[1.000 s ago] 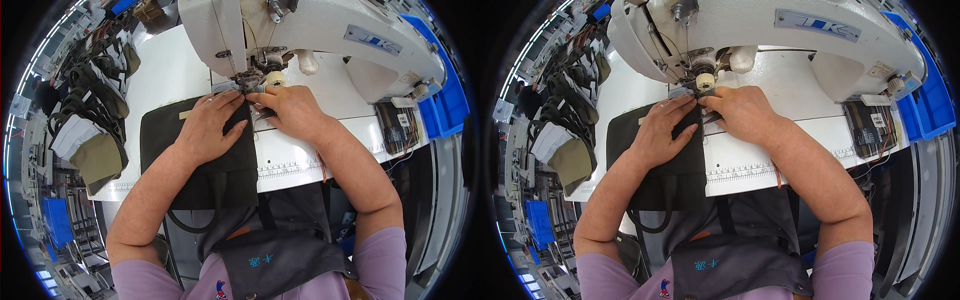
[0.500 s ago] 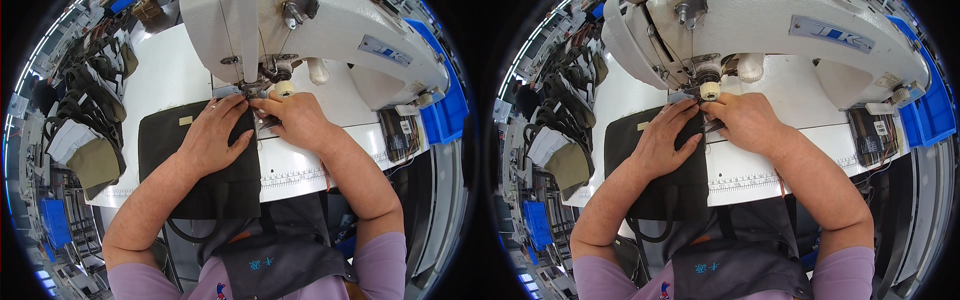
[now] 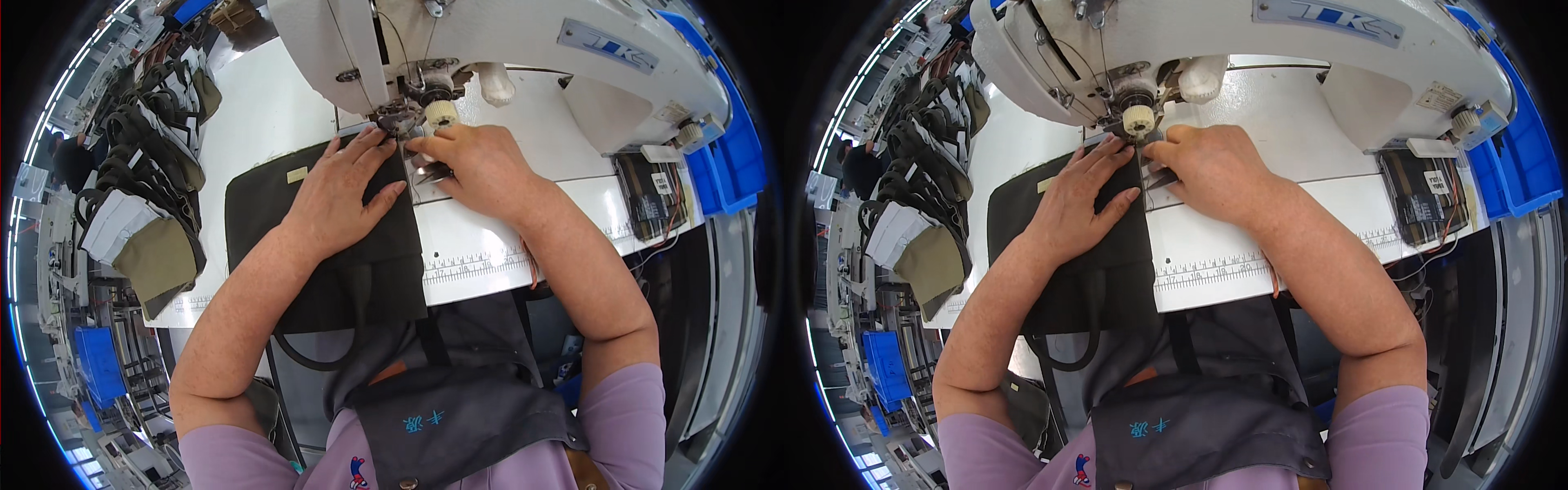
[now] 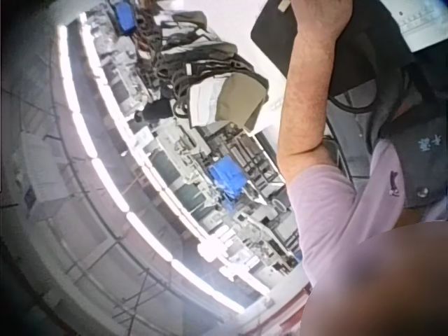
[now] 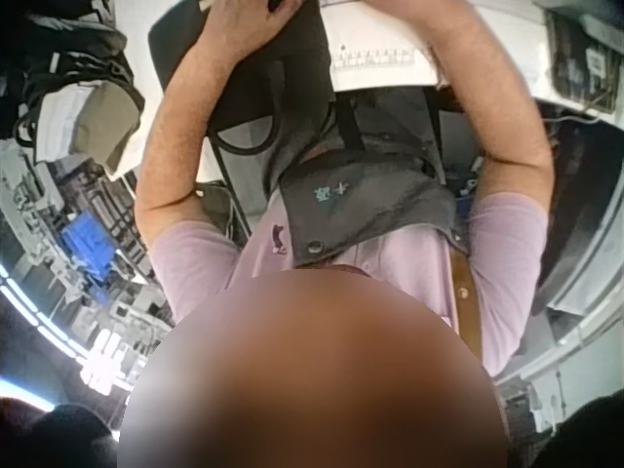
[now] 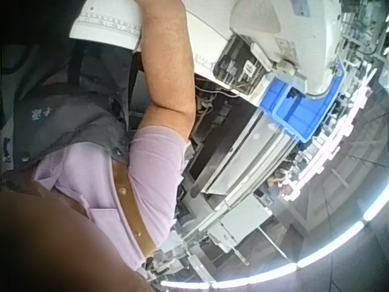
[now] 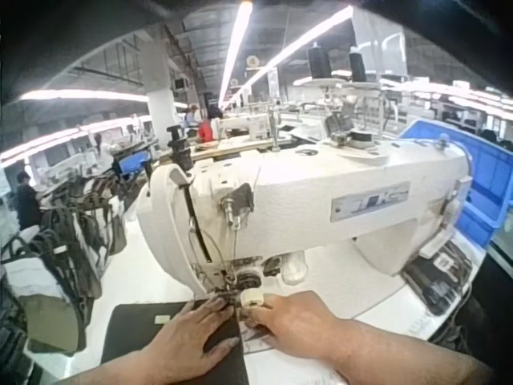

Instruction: Sewing and trimming edges of fabric bags using an industrial sewing machine and scissors.

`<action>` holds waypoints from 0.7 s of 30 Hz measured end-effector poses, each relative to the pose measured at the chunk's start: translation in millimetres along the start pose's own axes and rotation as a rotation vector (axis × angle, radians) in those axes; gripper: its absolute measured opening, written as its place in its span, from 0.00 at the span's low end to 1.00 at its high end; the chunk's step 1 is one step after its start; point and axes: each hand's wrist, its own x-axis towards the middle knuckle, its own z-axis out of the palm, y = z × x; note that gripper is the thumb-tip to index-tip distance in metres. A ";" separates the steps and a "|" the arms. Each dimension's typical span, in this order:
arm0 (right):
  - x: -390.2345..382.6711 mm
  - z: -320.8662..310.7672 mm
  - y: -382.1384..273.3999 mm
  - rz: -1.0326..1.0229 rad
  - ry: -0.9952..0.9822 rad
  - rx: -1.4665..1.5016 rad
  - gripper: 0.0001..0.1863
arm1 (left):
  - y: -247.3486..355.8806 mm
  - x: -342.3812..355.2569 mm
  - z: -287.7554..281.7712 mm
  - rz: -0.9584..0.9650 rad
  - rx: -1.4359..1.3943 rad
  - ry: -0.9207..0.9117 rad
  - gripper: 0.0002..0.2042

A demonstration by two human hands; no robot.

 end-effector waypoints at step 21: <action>-20.3 -13.5 -0.3 -0.138 0.093 0.223 0.06 | 82.6 -30.4 -32.0 0.063 0.148 -0.108 0.15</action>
